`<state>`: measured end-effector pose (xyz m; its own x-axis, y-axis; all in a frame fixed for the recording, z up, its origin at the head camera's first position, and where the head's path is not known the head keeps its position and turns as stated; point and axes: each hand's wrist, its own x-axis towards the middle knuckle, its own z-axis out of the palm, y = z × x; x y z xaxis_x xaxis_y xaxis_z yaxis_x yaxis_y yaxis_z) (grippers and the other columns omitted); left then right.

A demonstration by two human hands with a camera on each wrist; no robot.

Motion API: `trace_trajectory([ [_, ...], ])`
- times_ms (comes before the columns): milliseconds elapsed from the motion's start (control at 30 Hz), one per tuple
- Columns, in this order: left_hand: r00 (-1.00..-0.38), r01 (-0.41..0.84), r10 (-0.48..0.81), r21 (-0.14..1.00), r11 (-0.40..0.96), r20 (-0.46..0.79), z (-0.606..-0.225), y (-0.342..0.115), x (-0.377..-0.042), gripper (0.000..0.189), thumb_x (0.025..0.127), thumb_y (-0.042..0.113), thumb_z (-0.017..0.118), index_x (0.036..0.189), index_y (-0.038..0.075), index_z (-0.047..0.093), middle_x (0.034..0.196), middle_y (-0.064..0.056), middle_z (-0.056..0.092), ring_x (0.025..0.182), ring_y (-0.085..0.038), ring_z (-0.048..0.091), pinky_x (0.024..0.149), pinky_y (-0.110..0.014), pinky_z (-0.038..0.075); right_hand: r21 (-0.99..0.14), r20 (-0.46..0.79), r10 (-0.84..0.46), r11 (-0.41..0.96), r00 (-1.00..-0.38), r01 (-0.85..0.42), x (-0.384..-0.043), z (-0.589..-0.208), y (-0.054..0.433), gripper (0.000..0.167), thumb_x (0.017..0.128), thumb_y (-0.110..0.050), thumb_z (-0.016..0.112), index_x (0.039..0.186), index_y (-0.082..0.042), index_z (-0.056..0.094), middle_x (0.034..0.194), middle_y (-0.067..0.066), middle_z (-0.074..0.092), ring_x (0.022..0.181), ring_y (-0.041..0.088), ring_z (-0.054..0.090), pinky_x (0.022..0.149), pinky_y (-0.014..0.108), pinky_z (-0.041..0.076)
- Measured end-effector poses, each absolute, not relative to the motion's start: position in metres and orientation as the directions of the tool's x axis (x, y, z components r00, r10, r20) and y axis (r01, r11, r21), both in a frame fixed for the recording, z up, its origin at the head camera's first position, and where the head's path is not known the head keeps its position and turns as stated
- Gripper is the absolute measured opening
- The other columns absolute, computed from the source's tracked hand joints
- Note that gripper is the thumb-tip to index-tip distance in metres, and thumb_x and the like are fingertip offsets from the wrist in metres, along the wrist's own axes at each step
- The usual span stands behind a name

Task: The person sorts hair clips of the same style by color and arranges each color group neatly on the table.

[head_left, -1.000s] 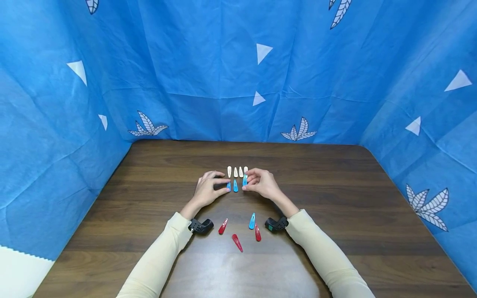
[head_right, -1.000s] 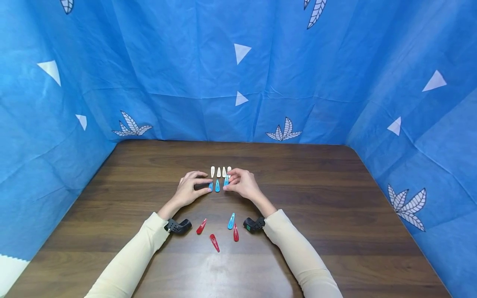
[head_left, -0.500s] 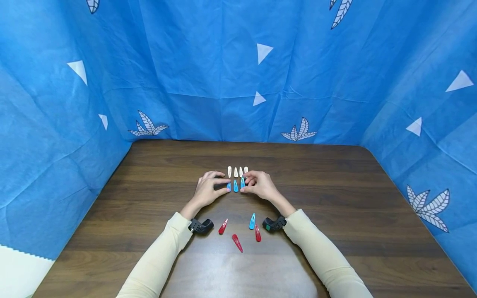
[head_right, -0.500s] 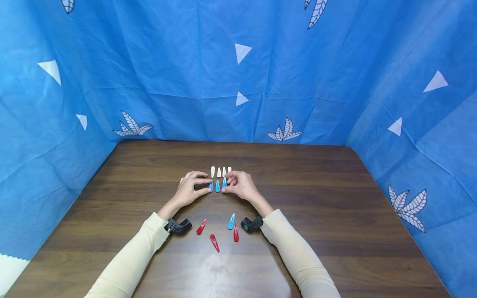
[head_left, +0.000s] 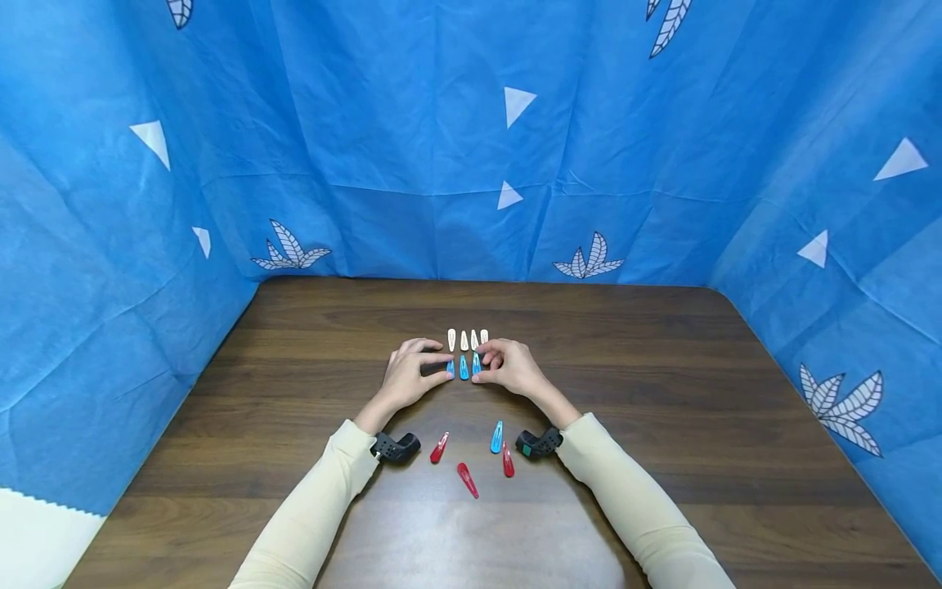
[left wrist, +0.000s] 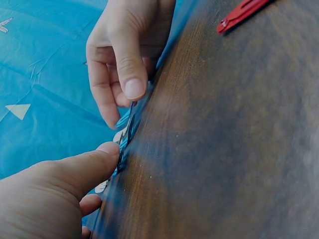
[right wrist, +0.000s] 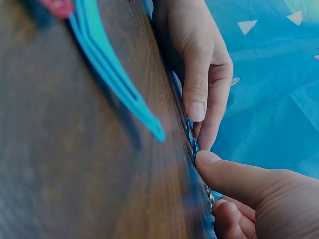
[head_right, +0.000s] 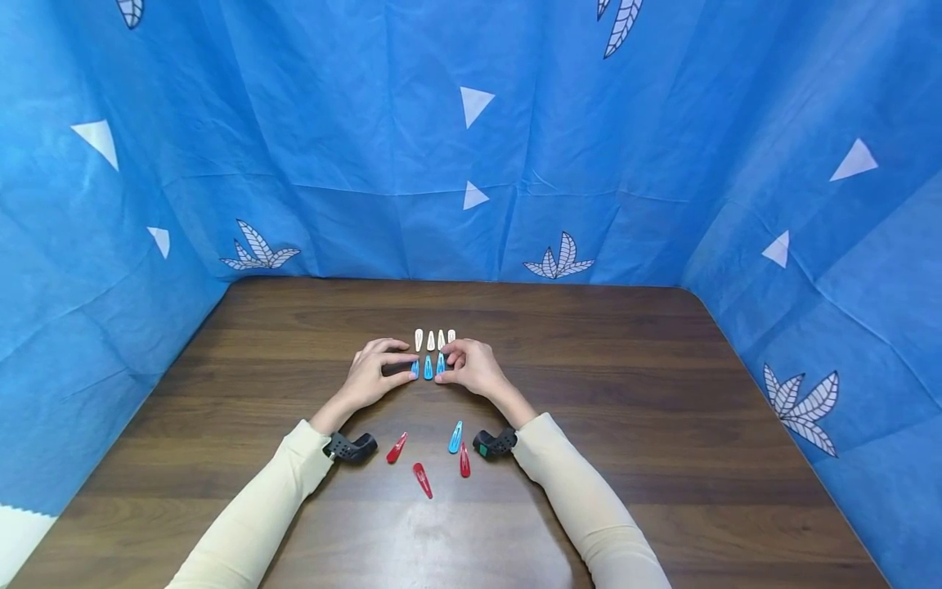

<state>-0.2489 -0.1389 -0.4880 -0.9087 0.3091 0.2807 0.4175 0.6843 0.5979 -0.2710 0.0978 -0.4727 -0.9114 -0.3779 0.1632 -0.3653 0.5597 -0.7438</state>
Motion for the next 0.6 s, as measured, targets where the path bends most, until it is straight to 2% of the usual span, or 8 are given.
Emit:
trace_trajectory([
  [600,-0.906,0.424,0.31,0.603,0.676,0.289,-0.4869,-0.1391,-0.2486,0.034,0.091,0.025,0.083,0.122,0.011,0.08,0.138,-0.014,0.066,0.142,-0.041,0.046,0.113,-0.063,0.033,-0.709,0.173,-0.398,0.584,-0.901,-0.394,-0.2709,-0.475,0.0962,0.045,0.079,-0.01,0.093,0.116,0.005,0.074,0.086,0.006,0.066,0.068,0.005,0.053,0.064,0.021,0.045],
])
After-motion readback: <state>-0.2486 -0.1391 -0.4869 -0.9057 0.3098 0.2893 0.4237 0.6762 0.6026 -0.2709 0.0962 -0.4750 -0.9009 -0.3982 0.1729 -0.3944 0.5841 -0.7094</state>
